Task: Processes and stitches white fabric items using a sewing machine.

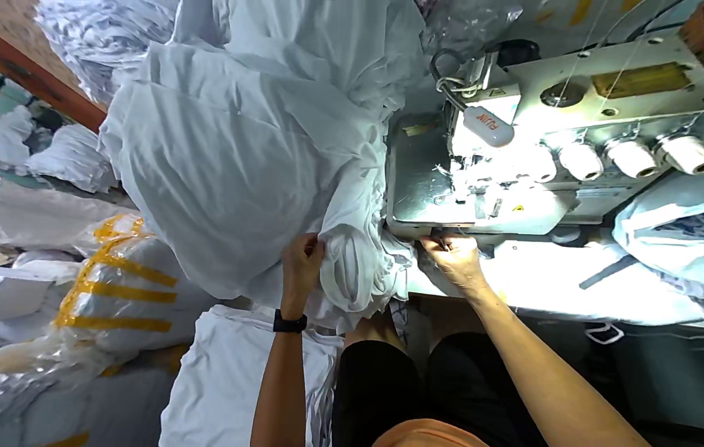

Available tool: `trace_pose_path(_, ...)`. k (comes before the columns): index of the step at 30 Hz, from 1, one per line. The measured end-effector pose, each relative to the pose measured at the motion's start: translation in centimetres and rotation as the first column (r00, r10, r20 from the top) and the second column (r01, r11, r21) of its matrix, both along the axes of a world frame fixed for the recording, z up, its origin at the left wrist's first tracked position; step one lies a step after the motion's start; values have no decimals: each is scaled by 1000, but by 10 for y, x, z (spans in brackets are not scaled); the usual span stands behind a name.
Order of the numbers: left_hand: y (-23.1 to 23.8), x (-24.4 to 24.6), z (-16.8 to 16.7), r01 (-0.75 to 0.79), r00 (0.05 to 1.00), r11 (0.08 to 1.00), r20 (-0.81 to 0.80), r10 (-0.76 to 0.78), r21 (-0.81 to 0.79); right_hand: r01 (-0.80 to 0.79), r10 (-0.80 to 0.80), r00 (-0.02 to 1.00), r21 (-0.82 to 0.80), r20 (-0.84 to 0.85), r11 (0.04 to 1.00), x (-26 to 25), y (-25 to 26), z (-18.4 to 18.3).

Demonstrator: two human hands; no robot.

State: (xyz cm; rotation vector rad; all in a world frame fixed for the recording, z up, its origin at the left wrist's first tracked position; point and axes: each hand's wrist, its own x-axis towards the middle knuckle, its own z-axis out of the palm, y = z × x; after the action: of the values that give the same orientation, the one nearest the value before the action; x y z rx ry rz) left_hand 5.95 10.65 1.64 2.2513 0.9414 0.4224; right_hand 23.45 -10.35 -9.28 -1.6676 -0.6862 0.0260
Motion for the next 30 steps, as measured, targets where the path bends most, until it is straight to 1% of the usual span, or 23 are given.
trace_pose_path(2, -3, -6, -1, -20, 998, 1000, 64, 20, -2, 3, -3, 1000, 1, 26, 1000, 1, 1, 1)
trace_pose_path(4, -10, -12, 4, -34, 986, 995, 168, 19, 90, 0, 1, 1000, -16, 31, 1000, 0, -1, 1)
trace_pose_path(7, -16, -12, 15, -10, 951, 953, 296, -84, 302, 8, -8, 999, -15, 31, 1000, 0, -1, 1)
trace_pose_path(9, -16, -7, 18, 1, 913, 912, 371, -167, 410, 13, -13, 1000, 4, 23, 1000, 0, 0, 2)
trace_pose_path(12, -20, 1, 19, 29, 870, 897, 430, -239, 440, 15, -15, 999, 16, 45, 1000, 0, 1, 2)
trace_pose_path(15, -40, 18, 19, 151, 843, 893, 417, -340, 424, 19, -19, 999, 7, 46, 1000, 0, 1, 3)
trace_pose_path(18, -52, 44, 11, 277, 838, 866, 337, -430, 416, 14, -15, 1000, 10, 19, 1000, -1, 0, 4)
trace_pose_path(20, -46, 63, -1, 326, 868, 869, 246, -432, 373, 14, -14, 1000, 9, 14, 1000, -1, 0, 4)
trace_pose_path(22, -33, 78, -17, 348, 902, 889, 151, -404, 298, 18, -18, 999, 2, 29, 1000, -1, 1, 4)
trace_pose_path(23, -28, 83, -25, 330, 907, 900, 167, -386, 286, 18, -18, 999, 4, 38, 1000, -1, 1, 3)
trace_pose_path(24, -26, 85, -30, 296, 904, 914, 226, -362, 279, 16, -17, 999, 9, 42, 1000, -1, 1, 3)
trace_pose_path(25, -27, 84, -29, 260, 898, 936, 298, -324, 237, 13, -14, 999, 14, 41, 1000, -1, 1, 3)
trace_pose_path(27, -35, 75, -16, 239, 874, 970, 428, -232, 36, 5, -7, 999, 38, 33, 999, 0, 1, 2)
trace_pose_path(28, -39, 68, -9, 251, 854, 967, 482, -198, -47, 3, -5, 1000, 49, 27, 999, 0, 1, 2)
trace_pose_path(30, -48, 50, 3, 282, 817, 953, 549, -178, -110, -9, 8, 1000, 45, 19, 999, -1, 1, 3)
